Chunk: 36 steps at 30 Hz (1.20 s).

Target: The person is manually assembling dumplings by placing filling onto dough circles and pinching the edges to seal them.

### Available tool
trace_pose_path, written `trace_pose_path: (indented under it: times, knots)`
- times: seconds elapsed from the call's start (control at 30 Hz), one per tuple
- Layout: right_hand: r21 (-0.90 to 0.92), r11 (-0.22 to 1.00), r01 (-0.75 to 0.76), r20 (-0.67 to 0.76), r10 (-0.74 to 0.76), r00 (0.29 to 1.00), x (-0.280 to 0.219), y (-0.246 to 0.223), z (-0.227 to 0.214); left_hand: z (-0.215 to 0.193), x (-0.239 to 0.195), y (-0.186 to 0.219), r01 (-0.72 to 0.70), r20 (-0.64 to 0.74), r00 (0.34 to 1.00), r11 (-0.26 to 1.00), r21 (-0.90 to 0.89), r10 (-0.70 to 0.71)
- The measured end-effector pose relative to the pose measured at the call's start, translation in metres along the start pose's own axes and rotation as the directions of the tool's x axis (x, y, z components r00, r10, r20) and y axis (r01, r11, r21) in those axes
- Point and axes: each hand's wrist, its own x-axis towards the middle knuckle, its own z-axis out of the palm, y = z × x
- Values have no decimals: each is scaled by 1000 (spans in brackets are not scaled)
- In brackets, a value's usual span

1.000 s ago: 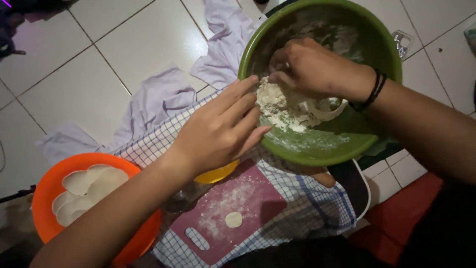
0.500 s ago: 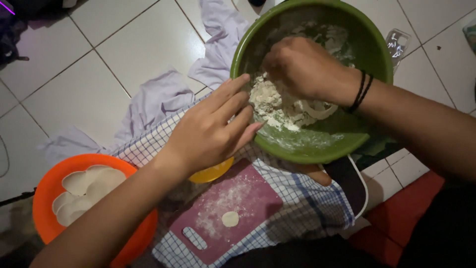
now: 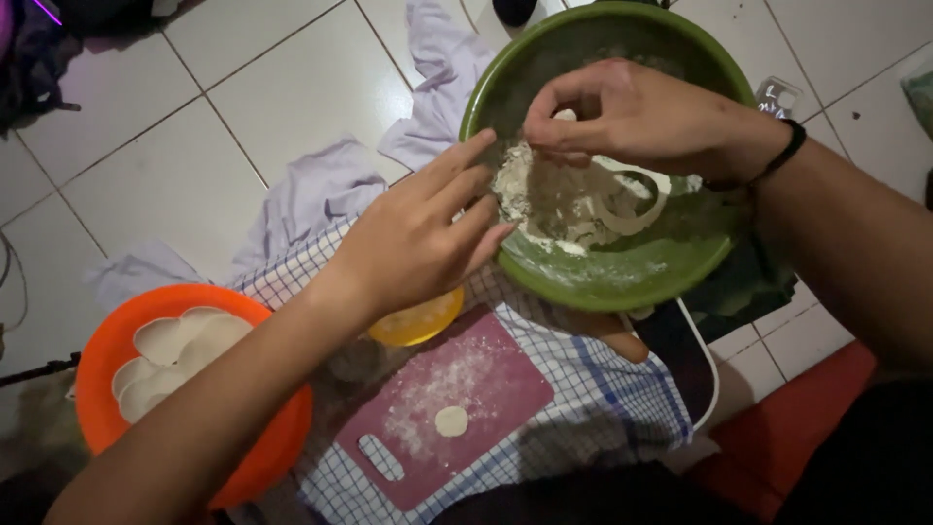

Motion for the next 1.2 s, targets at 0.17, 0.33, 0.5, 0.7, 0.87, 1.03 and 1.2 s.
trace_pose_path:
  times: [0.17,0.33,0.5,0.7,0.87,1.03,1.2]
  knots:
    - [-83,997,10,-34,-12,999,-19,-11,10,-9,-4,13,23,5,1000,999,44,-23]
    - [113,987,111,-56,-105,993,-37,3,20,-58,-9,47,58,-43,997,998,8,-58]
    - [71,980,188,-127,-178,976,-54,24,29,-103,-25,92,75,-119,989,991,-109,-88]
    - [387,860,333,-430,-152,890,-83,31,73,-100,-84,167,147,-115,976,946,-289,-187]
    - [745,341,573,-555,-159,817,-100,36,147,-35,-139,194,235,-189,933,915,-330,-307]
    - [159,945,286,-390,-206,898,-80,62,230,-12,-174,168,350,-263,877,910,-221,-402]
    - [484,835,261,128,-363,923,-68,43,248,-27,-168,167,422,-263,810,832,-359,-524]
